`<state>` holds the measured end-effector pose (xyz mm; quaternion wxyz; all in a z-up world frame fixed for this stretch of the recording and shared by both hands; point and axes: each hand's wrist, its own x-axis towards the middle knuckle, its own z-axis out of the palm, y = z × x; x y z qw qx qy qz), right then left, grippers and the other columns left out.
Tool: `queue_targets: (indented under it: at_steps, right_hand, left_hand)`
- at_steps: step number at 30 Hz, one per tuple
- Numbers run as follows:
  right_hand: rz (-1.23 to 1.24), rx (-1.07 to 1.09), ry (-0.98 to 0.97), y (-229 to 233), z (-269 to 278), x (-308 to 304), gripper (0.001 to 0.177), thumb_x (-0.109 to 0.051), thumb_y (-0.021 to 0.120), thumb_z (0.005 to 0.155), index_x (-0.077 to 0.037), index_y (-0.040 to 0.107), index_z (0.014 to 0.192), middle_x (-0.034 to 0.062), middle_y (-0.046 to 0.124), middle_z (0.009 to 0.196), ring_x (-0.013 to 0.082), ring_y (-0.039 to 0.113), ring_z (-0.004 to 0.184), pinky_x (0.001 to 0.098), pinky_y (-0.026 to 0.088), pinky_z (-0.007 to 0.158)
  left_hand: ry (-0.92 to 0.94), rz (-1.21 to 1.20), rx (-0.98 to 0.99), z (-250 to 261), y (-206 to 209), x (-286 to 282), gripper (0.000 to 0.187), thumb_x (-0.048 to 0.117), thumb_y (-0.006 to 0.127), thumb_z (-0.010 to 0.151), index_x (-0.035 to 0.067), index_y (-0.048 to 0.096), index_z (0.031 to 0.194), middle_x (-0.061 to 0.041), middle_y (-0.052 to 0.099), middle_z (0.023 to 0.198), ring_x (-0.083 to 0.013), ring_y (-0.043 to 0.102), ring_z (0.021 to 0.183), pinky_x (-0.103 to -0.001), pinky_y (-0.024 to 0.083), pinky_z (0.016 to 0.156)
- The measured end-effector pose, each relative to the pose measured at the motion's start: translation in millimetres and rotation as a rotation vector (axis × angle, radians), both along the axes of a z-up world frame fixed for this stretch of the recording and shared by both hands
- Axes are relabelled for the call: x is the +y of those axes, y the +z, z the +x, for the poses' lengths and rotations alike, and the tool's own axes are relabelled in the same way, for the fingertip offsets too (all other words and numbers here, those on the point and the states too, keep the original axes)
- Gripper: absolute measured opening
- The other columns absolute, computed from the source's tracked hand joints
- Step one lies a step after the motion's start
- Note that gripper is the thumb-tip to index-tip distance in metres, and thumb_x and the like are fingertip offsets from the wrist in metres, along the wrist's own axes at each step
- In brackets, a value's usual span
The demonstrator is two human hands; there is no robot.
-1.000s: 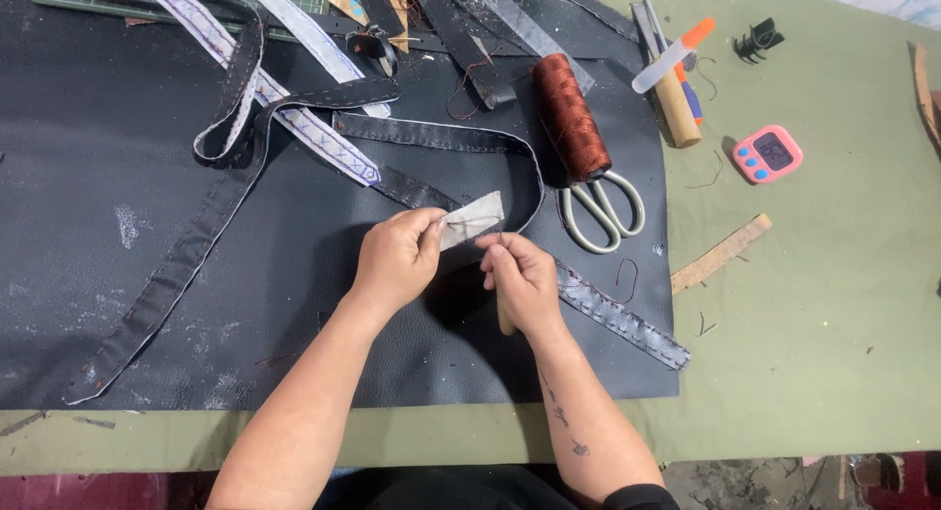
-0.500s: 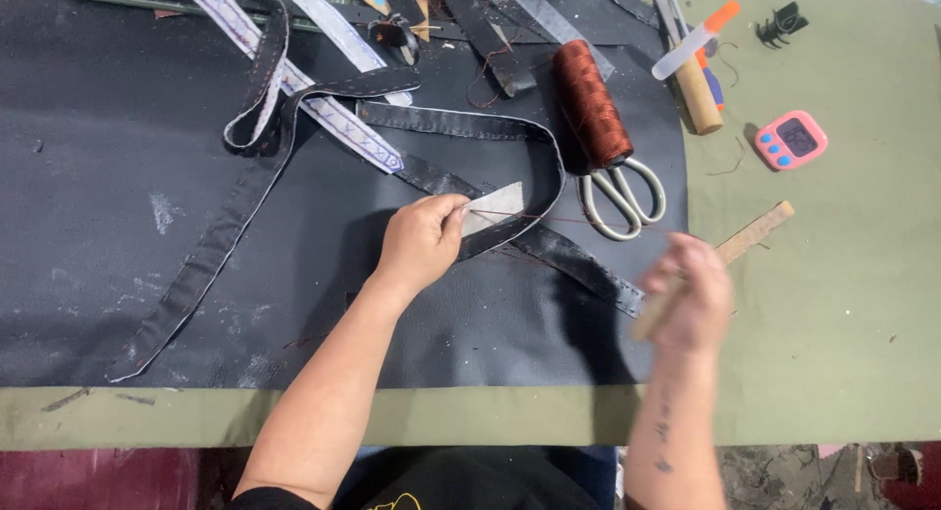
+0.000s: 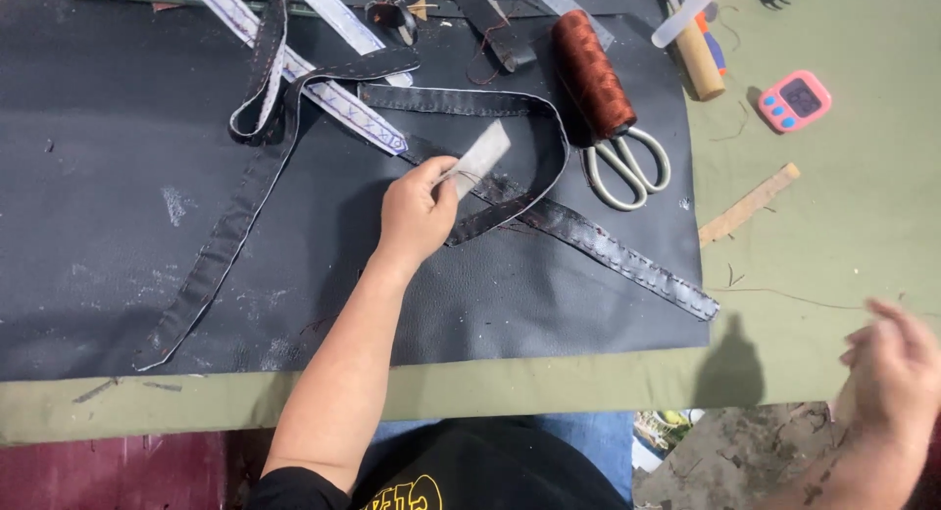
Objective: Hand-stitching a leather strap using a needle and thread at a workshop sewing station.
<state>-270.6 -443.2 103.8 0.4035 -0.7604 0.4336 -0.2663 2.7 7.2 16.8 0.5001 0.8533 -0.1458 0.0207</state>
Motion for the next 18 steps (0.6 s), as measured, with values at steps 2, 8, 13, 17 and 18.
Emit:
queue_targets:
  at_steps: [2,8,13,17,18]
  right_hand:
    - [-0.077,0.632,0.143,19,-2,7,0.043,-0.018,0.048,0.113,-0.007,0.062,0.152,0.0226,0.068,0.104,0.0337,0.061,0.082,0.051,0.046,0.079]
    - [-0.043,0.649,0.078,6,-37,-23,0.042,-0.02,0.059,0.112,-0.007,0.063,0.152,0.0275,0.067,0.1,0.0359,0.058,0.084,0.051,0.049,0.078]
    - [0.054,0.554,-0.007,-3,-50,-49,0.043,-0.016,0.051,0.116,-0.007,0.045,0.158,0.0299,0.054,0.127,0.0413,0.053,0.113,0.0591,0.043,0.096]
    - [0.248,0.293,-0.372,-21,-64,-71,0.055,-0.077,0.029,0.114,-0.029,0.053,0.128,-0.0126,0.046,0.102,0.0003,0.053,0.091,0.0166,0.046,0.081]
    - [0.248,0.294,-0.373,-8,-56,-50,0.055,-0.077,0.029,0.114,-0.029,0.053,0.128,-0.0126,0.046,0.102,0.0003,0.053,0.091,0.0166,0.046,0.081]
  left_hand:
    - [0.1,0.044,-0.118,-1,-1,0,0.025,0.02,0.054,0.091,0.016,0.071,0.11,0.0,0.076,0.097,-0.0247,0.069,0.08,-0.042,0.047,0.061]
    - [0.419,-0.161,-0.404,14,-3,26,0.008,0.013,0.066,0.093,0.008,0.069,0.099,-0.007,0.069,0.096,-0.0267,0.064,0.09,-0.04,0.048,0.082]
    - [0.753,-0.574,-0.215,42,-15,60,0.007,0.013,0.067,0.089,0.01,0.071,0.094,0.0,0.071,0.089,-0.0127,0.062,0.085,-0.03,0.051,0.081]
    - [0.856,-0.542,-0.318,44,-13,77,0.015,0.011,0.068,0.091,0.005,0.075,0.104,-0.005,0.077,0.097,-0.0152,0.071,0.091,-0.031,0.057,0.087]
    - [0.855,-0.542,-0.316,40,-12,71,0.015,0.011,0.068,0.091,0.005,0.075,0.104,-0.005,0.077,0.097,-0.0152,0.071,0.091,-0.031,0.057,0.087]
